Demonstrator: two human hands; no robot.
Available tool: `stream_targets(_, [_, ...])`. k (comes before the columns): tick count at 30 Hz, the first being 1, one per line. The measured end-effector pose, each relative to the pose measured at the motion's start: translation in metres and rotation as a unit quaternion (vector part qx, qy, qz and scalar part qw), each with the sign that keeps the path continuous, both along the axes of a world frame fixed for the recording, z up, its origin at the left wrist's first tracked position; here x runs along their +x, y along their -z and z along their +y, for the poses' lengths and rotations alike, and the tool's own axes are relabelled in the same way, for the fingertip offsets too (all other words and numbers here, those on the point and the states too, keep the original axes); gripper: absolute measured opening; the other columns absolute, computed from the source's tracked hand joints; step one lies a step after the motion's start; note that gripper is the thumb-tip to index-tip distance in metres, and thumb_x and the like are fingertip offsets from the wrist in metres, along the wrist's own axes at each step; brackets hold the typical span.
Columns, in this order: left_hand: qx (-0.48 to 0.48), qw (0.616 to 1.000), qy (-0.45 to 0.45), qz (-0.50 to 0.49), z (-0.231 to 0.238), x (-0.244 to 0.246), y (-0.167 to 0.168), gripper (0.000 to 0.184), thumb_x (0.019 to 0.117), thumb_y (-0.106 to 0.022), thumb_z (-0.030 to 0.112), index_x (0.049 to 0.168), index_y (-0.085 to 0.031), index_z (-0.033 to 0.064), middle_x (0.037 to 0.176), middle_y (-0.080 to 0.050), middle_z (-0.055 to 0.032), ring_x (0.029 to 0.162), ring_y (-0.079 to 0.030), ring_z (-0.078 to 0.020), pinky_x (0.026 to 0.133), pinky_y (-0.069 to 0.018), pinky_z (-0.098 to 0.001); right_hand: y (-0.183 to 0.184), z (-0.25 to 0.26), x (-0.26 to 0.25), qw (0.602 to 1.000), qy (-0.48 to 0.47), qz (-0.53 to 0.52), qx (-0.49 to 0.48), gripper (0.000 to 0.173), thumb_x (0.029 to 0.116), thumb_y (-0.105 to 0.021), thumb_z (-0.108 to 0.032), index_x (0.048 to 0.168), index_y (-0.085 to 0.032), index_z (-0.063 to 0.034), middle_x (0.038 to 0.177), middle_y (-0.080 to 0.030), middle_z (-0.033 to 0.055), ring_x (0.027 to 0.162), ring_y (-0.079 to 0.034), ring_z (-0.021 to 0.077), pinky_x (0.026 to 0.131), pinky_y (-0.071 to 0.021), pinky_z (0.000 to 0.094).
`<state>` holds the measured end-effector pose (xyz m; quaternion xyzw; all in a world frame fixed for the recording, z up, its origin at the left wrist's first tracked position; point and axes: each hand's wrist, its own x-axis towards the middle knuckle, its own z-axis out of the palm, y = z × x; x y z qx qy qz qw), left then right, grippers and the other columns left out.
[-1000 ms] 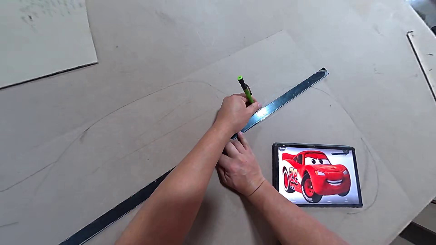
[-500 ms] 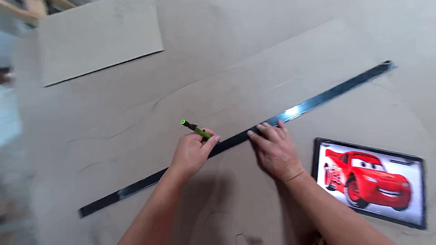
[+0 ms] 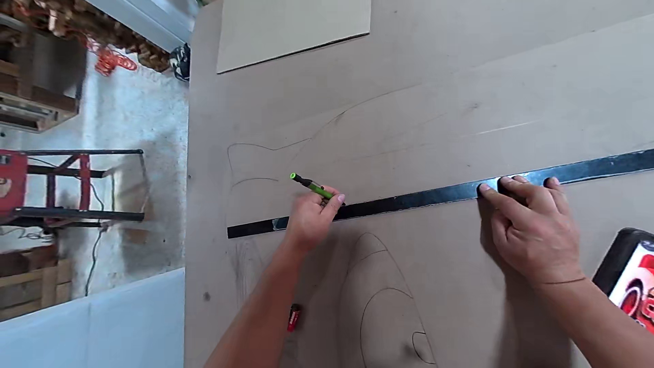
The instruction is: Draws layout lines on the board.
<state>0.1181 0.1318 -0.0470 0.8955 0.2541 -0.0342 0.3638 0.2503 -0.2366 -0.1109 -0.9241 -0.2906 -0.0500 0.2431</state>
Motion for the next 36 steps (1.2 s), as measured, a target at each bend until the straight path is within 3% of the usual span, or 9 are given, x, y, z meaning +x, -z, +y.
stream_targets(7, [-0.058,0.996,0.060,-0.023,-0.050,0.044,0.003,0.020,0.1021,-0.063,0.030,0.105,-0.076,0.0161,0.084,-0.072,0.0038,0.074,-0.067,-0.0061,0.071,-0.0576,-0.0327,-0.001,0.000,0.000,1.000,0.001,0.002,0.002,0.041,0.1004,-0.045,-0.019,0.129,-0.073,-0.0204,0.136,-0.065,0.0173,0.135,-0.056,0.0371,0.121,-0.0277,0.0636])
stream_targets(10, [-0.122,0.981,0.042,-0.144,-0.059,0.044,0.003,0.026,0.1060,-0.058,0.024,0.122,-0.072,0.0095,0.097,-0.076,-0.0014,0.087,-0.073,-0.0117,0.081,-0.0635,-0.0359,0.000,-0.001,0.001,1.000,-0.001,0.003,0.001,0.041,0.1002,-0.045,-0.018,0.129,-0.073,-0.0189,0.138,-0.064,0.0181,0.135,-0.055,0.0388,0.121,-0.0267,0.0640])
stream_targets(13, [0.078,0.985,0.010,-0.154,-0.032,-0.004,0.009,0.035,0.1097,-0.048,0.026,0.136,-0.064,0.0092,0.117,-0.075,-0.0039,0.106,-0.072,-0.0144,0.093,-0.0615,-0.0391,-0.001,0.000,0.003,1.000,-0.002,0.009,-0.007,0.041,0.1000,-0.044,-0.020,0.132,-0.071,-0.0172,0.142,-0.059,0.0176,0.138,-0.051,0.0390,0.122,-0.0246,0.0637])
stream_targets(17, [0.259,0.965,0.030,0.017,-0.008,-0.076,0.012,0.046,0.0983,-0.068,0.032,0.140,-0.061,0.0130,0.128,-0.065,-0.0149,0.121,-0.061,-0.0346,0.109,-0.0434,-0.0596,-0.001,0.002,0.006,1.000,0.012,0.000,-0.027,0.048,0.1002,-0.039,-0.025,0.140,-0.063,-0.0145,0.149,-0.055,0.0143,0.144,-0.045,0.0354,0.122,-0.0222,0.0638])
stream_targets(21, [0.233,0.967,0.071,0.081,-0.004,-0.085,0.006,0.044,0.0938,-0.074,0.040,0.130,-0.067,0.0156,0.117,-0.066,-0.0116,0.113,-0.061,-0.0331,0.097,-0.0509,-0.0544,0.001,0.001,0.006,0.998,0.044,-0.013,-0.041,0.057,0.1010,-0.039,-0.031,0.155,-0.047,-0.0141,0.164,-0.040,0.0105,0.155,-0.030,0.0309,0.125,-0.0178,0.0627])
stream_targets(24, [0.217,0.954,0.146,0.145,0.005,-0.069,-0.004,0.034,0.0971,-0.069,0.043,0.117,-0.071,0.0163,0.110,-0.068,-0.0077,0.112,-0.062,-0.0287,0.104,-0.0467,-0.0532,0.000,0.002,0.005,0.997,0.061,-0.005,-0.043,0.062,0.1027,-0.039,-0.037,0.159,-0.038,-0.0108,0.169,-0.030,0.0111,0.158,-0.023,0.0305,0.126,-0.0173,0.0616])
stream_targets(27, [0.199,0.953,0.175,0.145,0.013,-0.068,-0.013,0.028,0.1029,-0.062,0.039,0.110,-0.070,0.0128,0.104,-0.067,-0.0075,0.106,-0.064,-0.0261,0.098,-0.0505,-0.0483,-0.001,0.003,0.003,0.997,0.070,-0.008,-0.044,0.067,0.1020,-0.038,-0.039,0.161,-0.032,-0.0078,0.171,-0.024,0.0126,0.159,-0.019,0.0299,0.126,-0.0170,0.0605])
stream_targets(31, [0.182,0.979,0.078,0.053,0.008,-0.099,-0.054,0.021,0.1033,-0.063,0.029,0.101,-0.069,0.0099,0.094,-0.065,-0.0064,0.082,-0.067,-0.0212,0.071,-0.0587,-0.0453,-0.001,0.003,0.003,0.996,0.074,-0.015,-0.045,0.074,0.1011,-0.038,-0.041,0.164,-0.024,-0.0050,0.172,-0.020,0.0154,0.159,-0.019,0.0318,0.126,-0.0180,0.0609])
stream_targets(36, [0.078,0.993,-0.074,0.045,-0.056,-0.170,-0.066,0.030,0.1012,-0.059,0.040,0.106,-0.071,0.0127,0.080,-0.067,-0.0005,0.063,-0.063,-0.0123,0.057,-0.0571,-0.0362,0.003,0.002,0.004,0.996,0.053,0.009,-0.070,0.063,0.1033,-0.032,-0.038,0.159,-0.039,-0.0099,0.168,-0.033,0.0105,0.156,-0.028,0.0285,0.125,-0.0188,0.0608])
